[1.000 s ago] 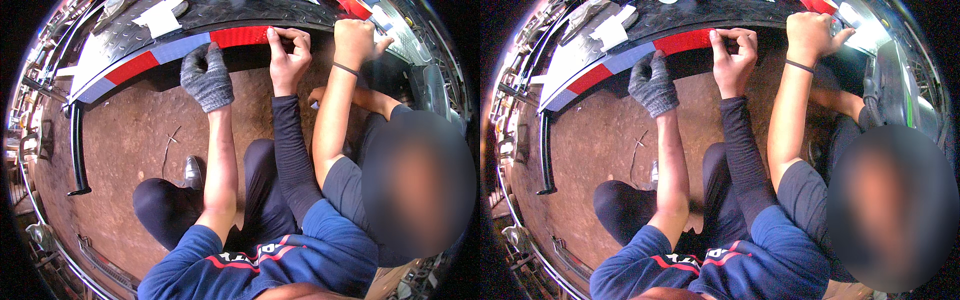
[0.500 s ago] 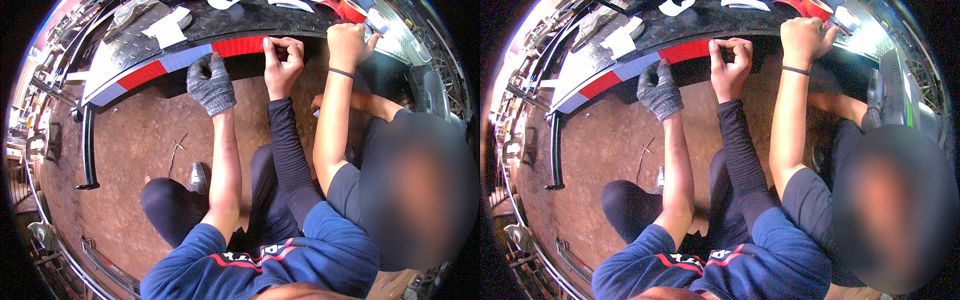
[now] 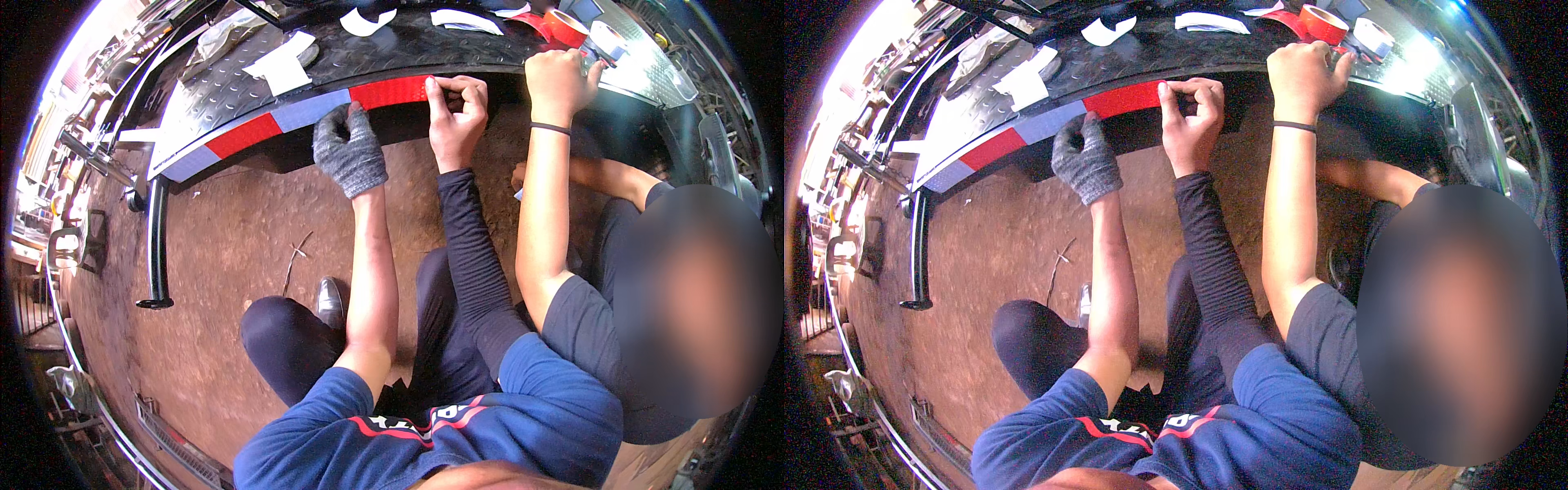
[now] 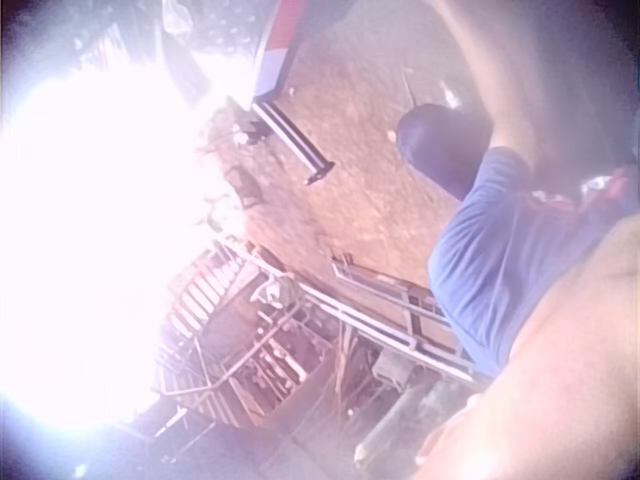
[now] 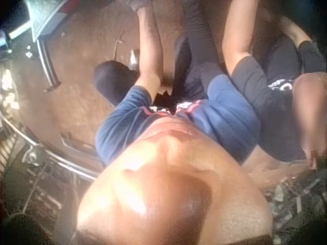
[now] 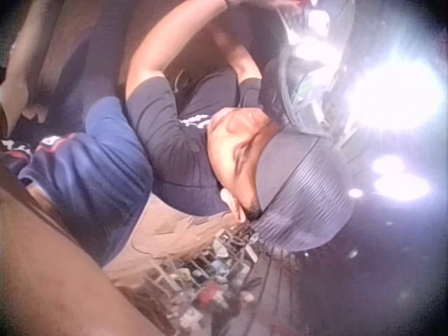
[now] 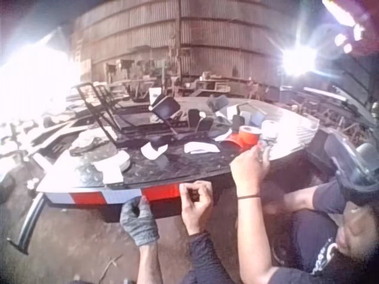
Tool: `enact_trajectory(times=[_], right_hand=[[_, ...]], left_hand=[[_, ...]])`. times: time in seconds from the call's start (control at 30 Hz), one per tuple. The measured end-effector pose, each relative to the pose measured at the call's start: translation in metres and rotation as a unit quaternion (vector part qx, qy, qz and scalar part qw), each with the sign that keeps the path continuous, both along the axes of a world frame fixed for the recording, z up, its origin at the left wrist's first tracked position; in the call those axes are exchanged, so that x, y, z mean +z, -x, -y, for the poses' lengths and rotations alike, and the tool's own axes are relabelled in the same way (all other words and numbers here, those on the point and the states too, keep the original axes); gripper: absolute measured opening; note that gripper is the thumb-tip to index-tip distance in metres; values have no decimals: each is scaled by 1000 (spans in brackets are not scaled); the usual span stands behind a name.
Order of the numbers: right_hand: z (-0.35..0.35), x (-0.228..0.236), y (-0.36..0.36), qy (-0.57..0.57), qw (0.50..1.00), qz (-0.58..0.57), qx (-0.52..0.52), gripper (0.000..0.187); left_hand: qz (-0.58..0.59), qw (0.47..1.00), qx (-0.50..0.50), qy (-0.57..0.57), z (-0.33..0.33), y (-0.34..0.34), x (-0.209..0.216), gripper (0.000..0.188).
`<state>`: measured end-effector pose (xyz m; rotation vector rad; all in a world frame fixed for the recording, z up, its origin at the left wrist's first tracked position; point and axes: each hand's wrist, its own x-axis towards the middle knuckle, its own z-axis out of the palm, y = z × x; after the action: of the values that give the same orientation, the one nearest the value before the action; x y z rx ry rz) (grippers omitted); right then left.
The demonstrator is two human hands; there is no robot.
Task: The person applies red and white reflective tape strips to the edge of a metal workbench. They peel backing from the tape, align the strips, and press them down along the bench edge while another person works nearby.
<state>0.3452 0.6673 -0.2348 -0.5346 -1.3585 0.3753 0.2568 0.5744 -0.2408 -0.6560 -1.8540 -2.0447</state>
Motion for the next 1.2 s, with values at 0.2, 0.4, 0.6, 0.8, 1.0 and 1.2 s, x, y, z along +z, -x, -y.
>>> enact_trajectory(times=[0.2, 0.4, 0.6, 0.8, 1.0, 1.2], right_hand=[[1, 0, 0, -4, 1000, 7, -12, 11], [6, 3, 2, 24, 999, -16, 13, 13], [8, 3, 3, 16, 1000, -19, 8, 12], [10, 3, 5, 36, 998, -44, -4, 16], [14, 7, -3, 108, 991, -73, 14, 26], [5, 6, -11, 165, 984, -64, 27, 31]], left_hand=[[2, 1000, 0, -11, -3, 4, -6, 17], [17, 1000, 6, 0, -3, 4, -4, 20], [20, 1000, 7, 5, -3, 6, -5, 21], [64, 997, -11, 35, 4, 2, 4, 22], [104, 994, -9, 33, 10, -3, 11, 28], [159, 987, -6, -19, 5, 5, -1, 43]])
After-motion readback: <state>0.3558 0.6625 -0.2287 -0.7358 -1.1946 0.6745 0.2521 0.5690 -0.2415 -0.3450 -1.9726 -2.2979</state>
